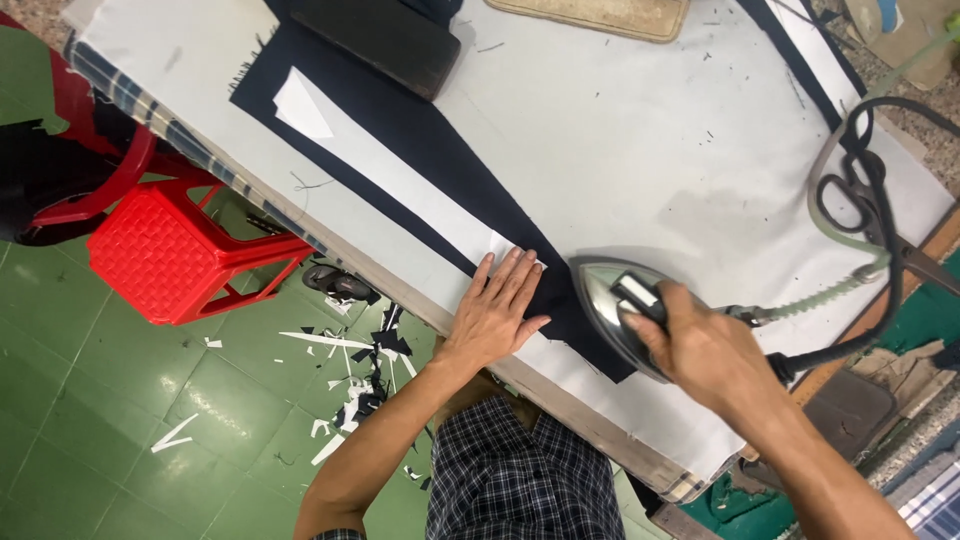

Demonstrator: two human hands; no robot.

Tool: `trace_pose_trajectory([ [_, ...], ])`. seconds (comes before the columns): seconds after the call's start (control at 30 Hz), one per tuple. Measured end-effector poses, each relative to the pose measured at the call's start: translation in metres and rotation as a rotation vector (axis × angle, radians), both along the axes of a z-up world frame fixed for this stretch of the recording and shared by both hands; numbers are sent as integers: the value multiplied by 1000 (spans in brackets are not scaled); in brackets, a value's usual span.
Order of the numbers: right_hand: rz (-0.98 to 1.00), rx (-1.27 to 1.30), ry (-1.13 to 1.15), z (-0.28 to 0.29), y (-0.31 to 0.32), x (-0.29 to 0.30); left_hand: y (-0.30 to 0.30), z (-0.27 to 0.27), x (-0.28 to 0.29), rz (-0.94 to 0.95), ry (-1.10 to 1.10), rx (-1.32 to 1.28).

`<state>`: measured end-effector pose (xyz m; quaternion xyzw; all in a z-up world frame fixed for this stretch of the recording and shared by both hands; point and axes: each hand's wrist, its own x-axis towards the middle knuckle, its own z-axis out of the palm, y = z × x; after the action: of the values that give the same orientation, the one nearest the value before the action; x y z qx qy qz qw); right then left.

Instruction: Ironing small pieces of dark fabric using a steam iron and a pressing block as a template or weight.

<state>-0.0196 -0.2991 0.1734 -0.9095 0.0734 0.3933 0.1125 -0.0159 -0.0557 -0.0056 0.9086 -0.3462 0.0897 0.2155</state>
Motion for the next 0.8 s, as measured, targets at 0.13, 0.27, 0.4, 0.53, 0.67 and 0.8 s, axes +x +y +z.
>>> trace_pose_trajectory([
  [0.13,-82,-42,-16,-12,-23,-5,-4,6,1,5,30,3],
  [0.27,-123,55,-119,-30,-43,-9,-1,15,3,-43,70,220],
  [0.4,-119,77,-242,-39,-52,-14,-1,15,3,-40,92,202],
  [0.53,-115,133,-375,-42,-54,-30,2,13,1,-34,75,231],
  [0.67,160,20,-777,-40,-55,-61,16,14,1,6,169,341],
  [0.8,357,-284,-833,-43,-61,-95,44,8,9,87,154,400],
])
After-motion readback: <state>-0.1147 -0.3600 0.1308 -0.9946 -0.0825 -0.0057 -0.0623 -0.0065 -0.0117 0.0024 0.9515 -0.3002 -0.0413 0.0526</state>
